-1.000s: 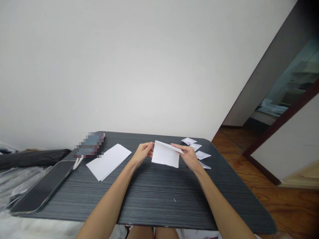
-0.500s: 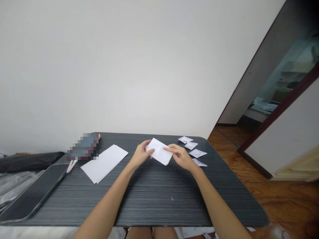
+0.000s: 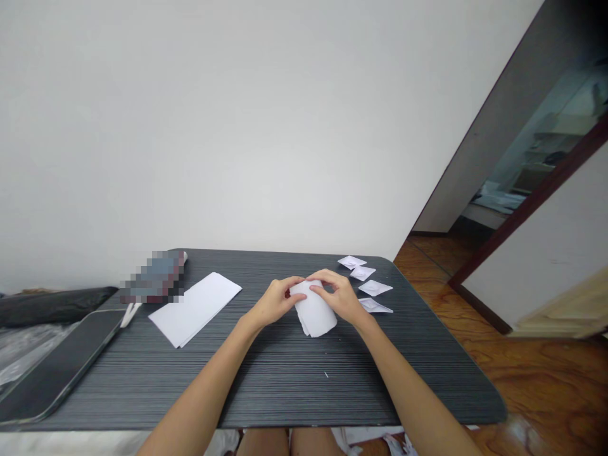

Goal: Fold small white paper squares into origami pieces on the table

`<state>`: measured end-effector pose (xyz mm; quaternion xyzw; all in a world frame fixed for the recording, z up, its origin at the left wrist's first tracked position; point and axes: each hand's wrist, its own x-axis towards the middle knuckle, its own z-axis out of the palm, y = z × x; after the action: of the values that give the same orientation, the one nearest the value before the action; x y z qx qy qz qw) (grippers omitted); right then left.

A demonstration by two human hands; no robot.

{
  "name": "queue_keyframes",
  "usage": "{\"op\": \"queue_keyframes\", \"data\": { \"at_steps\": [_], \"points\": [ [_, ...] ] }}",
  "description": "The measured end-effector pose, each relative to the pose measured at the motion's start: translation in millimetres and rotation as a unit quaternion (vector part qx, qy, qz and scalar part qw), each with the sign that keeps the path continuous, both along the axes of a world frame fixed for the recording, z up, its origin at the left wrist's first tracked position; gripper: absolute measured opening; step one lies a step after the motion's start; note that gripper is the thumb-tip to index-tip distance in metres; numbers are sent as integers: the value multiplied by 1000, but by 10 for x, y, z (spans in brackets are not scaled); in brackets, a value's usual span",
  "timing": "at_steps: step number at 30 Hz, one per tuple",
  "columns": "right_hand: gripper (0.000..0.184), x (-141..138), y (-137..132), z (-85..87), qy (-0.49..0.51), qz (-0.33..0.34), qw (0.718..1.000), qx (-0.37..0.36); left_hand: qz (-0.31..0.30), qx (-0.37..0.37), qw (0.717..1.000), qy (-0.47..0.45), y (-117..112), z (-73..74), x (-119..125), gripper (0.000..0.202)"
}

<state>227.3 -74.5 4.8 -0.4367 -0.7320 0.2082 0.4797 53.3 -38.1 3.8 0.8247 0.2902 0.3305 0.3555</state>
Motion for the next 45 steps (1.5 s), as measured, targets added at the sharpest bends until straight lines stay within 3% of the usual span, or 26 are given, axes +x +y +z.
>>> {"op": "queue_keyframes", "data": {
  "at_steps": [8, 14, 28, 31, 34, 37, 40, 45],
  "points": [
    [16, 104, 49, -59, 108, 25, 985, -136, 26, -61, 996, -53, -32, -62, 53, 32],
    [15, 50, 21, -51, 152, 5, 981, -117, 41, -97, 990, -89, -47, -96, 66, 34],
    [15, 21, 20, -50, 142, -13, 986, -88, 32, -77, 992, -94, -49, -94, 68, 29],
    [15, 15, 19, -46, 189, 3, 976, -112, 31, -93, 989, -109, -51, -92, 65, 27],
    [32, 21, 30, -46, 254, 5, 952, -171, 47, -111, 985, -125, -58, -73, 59, 26],
    [24, 29, 55, -62, 281, -30, 935, -216, 58, -137, 980, -135, -63, -44, 63, 25],
    [24, 27, 69, -88, 308, -52, 926, -214, 65, -163, 974, -143, -61, -29, 75, 24],
    [28, 11, 44, -110, 288, -5, 917, -276, 88, -187, 961, -182, -29, -35, 66, 25]
  ]
}}
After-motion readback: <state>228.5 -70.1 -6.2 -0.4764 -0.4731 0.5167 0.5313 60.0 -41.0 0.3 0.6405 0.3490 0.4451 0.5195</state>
